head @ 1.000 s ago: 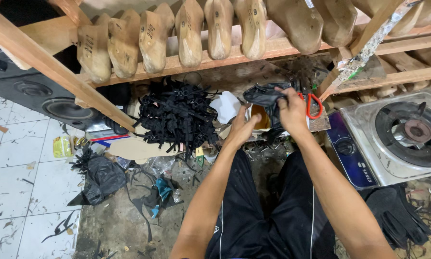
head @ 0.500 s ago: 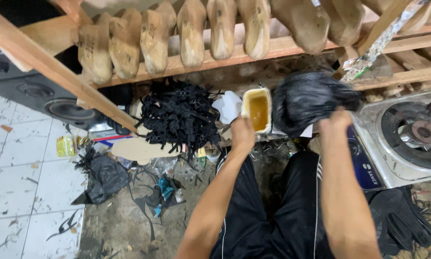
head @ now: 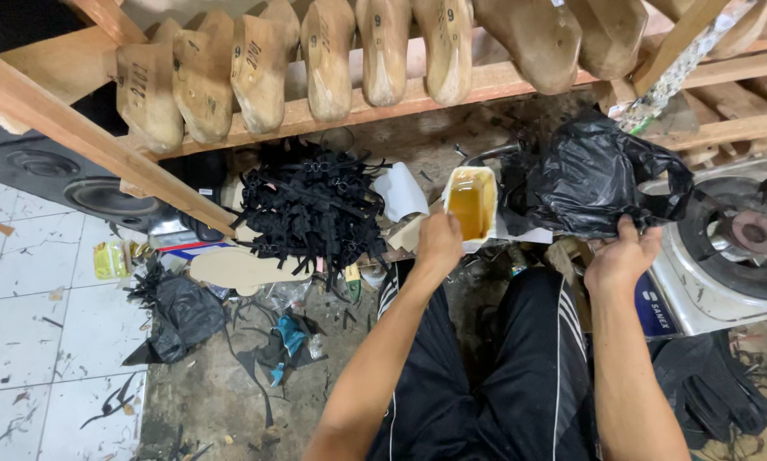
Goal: The person sits on the floor of a shoe workshop and trims black elastic strap material with red-handled scissors, cutting off excess pieces and placing the trimmed straps on a pile beside them. At the end they set the scissors on the shelf and reach toward the shelf above.
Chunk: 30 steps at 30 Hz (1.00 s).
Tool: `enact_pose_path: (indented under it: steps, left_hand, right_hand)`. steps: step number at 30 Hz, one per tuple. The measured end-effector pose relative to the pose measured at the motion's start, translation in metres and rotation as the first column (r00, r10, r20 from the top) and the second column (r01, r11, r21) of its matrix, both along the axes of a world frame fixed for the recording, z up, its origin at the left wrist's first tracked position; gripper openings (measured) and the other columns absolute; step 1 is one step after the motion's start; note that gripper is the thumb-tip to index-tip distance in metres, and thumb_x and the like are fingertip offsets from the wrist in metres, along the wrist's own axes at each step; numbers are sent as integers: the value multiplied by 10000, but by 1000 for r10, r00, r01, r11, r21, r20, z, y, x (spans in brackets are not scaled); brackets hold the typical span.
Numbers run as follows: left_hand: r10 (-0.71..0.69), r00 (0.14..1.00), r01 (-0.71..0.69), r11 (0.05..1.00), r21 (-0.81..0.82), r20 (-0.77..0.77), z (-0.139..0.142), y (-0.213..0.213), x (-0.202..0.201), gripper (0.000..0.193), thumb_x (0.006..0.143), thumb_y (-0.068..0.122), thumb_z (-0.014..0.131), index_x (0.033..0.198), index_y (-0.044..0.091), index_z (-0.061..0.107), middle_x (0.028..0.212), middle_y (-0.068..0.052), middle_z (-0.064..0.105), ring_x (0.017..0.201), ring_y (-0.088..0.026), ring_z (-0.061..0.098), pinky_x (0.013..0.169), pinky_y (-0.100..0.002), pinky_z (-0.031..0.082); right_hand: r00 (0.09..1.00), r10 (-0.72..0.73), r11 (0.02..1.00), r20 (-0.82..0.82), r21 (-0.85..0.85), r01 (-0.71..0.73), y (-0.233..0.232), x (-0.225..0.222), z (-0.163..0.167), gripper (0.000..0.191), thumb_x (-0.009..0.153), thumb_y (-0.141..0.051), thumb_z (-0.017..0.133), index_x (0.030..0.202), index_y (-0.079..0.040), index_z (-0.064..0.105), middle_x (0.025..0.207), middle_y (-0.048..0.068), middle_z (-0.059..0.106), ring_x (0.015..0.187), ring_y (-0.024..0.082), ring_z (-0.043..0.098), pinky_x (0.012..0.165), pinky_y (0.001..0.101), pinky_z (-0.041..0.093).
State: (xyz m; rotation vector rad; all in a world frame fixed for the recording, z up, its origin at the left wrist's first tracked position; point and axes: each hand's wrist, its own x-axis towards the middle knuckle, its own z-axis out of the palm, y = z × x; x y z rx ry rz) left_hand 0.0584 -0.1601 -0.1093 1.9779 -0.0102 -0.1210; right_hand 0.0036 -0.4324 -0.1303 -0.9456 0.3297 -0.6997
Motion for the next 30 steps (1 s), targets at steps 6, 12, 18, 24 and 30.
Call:
enact_pose_path:
  steps: [6, 12, 18, 24, 30]
  left_hand:
    - [59, 998, -57, 994, -88, 18, 5, -27, 27, 444, 993, 112, 504, 1401, -62, 475, 952, -258, 718, 647, -336, 742, 564, -404, 625]
    - [-74, 997, 72, 878, -473, 14, 10, -10, 15, 618, 988, 262, 631, 1491, -11, 395, 1362, -238, 576, 1038, -261, 701, 670, -351, 634]
    - [151, 987, -113, 894, -434, 54, -10, 29, -57, 449, 1038, 170, 541, 1460, 22, 501, 1388, -186, 619, 1006, -221, 696, 700, -298, 624]
    - [35, 919, -107, 981, 163, 392, -34, 81, -164, 406, 949, 57, 584, 1352, 8, 597, 1409, -221, 565, 1293, -405, 549, 1052, -465, 462]
    - [-175, 924, 9, 899, 439, 340, -50, 87, -193, 414, 895, 91, 642, 1302, 16, 629, 1533, -255, 420, 1416, -466, 362, 1147, -550, 293]
  right_hand:
    - [998, -14, 1000, 53, -4, 14, 12, -11, 10, 522, 1020, 112, 439, 1460, -169, 439, 1431, 81, 570, 1214, 271, 645, 827, 448, 590]
    - [935, -237, 950, 265, -139, 280, -13, -66, 65, 506, 900, 195, 471, 1328, -71, 513, 1273, 75, 636, 1169, 185, 669, 1007, 295, 630]
    - [868, -451, 463, 207, -777, 426, -39, -165, 65, 275, 916, 136, 445, 1140, 42, 573, 1094, 125, 619, 908, 239, 581, 781, 323, 457]
    - [914, -405, 74, -32, -997, -2, -29, -267, -23, 389, 805, 97, 432, 1123, 46, 650, 1080, 210, 639, 980, 347, 610, 952, 400, 517]
    - [568, -467, 369, -678, -733, -571, 2, -314, -108, 427, 791, -2, 531, 1187, -5, 689, 1034, 207, 675, 1008, 360, 674, 954, 412, 535]
